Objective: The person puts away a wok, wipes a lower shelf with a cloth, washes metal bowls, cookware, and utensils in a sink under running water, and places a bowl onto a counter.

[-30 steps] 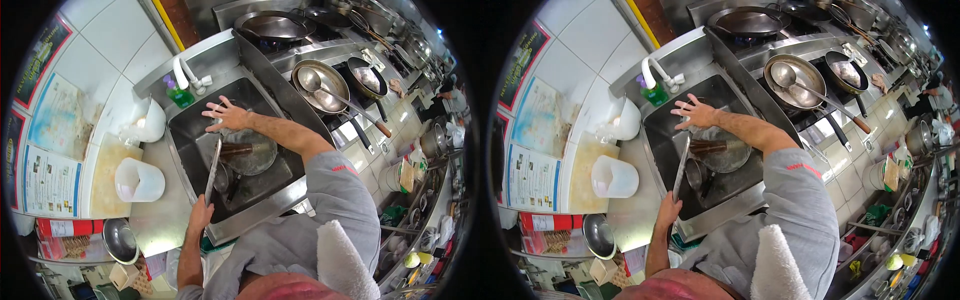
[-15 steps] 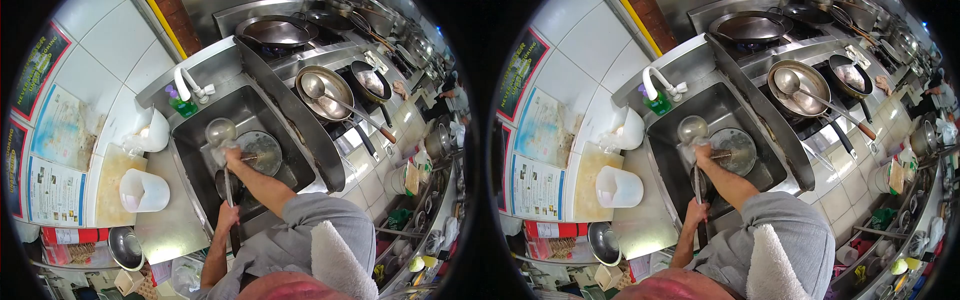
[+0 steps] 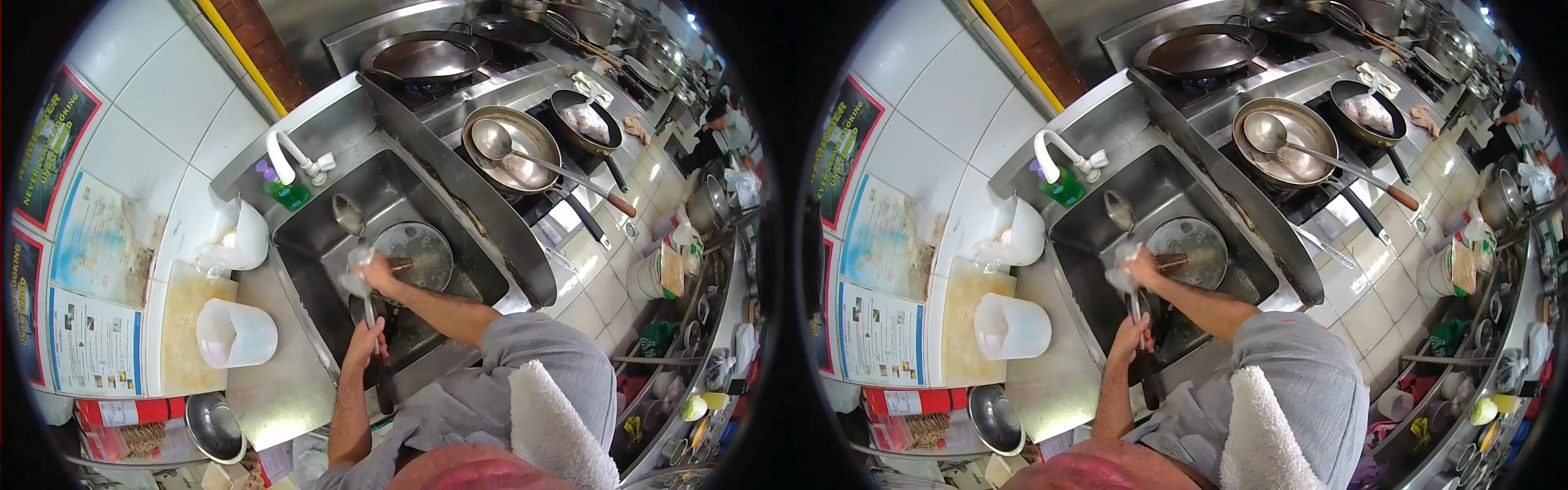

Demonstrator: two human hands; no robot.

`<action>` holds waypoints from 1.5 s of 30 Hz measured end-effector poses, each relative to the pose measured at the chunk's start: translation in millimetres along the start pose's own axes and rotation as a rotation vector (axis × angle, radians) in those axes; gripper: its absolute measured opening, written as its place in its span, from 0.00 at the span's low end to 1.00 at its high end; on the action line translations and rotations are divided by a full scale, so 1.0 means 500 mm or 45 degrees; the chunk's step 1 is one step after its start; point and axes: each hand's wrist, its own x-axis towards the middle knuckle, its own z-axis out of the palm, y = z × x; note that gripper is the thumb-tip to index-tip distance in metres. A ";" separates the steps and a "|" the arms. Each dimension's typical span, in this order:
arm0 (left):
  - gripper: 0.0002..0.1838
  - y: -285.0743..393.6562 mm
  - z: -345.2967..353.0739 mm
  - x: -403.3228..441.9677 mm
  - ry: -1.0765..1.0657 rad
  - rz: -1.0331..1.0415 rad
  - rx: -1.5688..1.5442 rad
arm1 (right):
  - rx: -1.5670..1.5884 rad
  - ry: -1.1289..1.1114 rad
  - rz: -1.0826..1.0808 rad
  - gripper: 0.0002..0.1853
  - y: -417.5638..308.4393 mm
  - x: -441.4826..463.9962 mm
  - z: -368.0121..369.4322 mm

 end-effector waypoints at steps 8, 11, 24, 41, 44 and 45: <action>0.13 -0.005 0.022 -0.071 0.225 0.226 0.333 | -0.996 0.144 -1.063 0.34 -0.189 0.106 0.007; 0.12 -0.013 0.021 -0.104 0.184 0.224 0.295 | -1.148 -0.445 -0.634 0.32 -0.254 0.153 0.032; 0.13 0.022 -0.053 -0.113 0.359 0.269 0.468 | 0.500 -0.132 0.698 0.12 -0.076 0.041 0.036; 0.11 -0.042 -0.097 -0.086 0.153 0.211 0.075 | -0.897 -0.808 -0.729 0.40 -0.276 -0.050 0.518; 0.12 -0.006 -0.079 -0.110 0.124 0.272 0.088 | -1.019 -0.312 -0.697 0.29 -0.248 0.102 0.402; 0.12 0.005 -0.076 -0.115 0.126 0.230 0.071 | -1.258 -0.127 -0.596 0.24 -0.258 0.148 0.357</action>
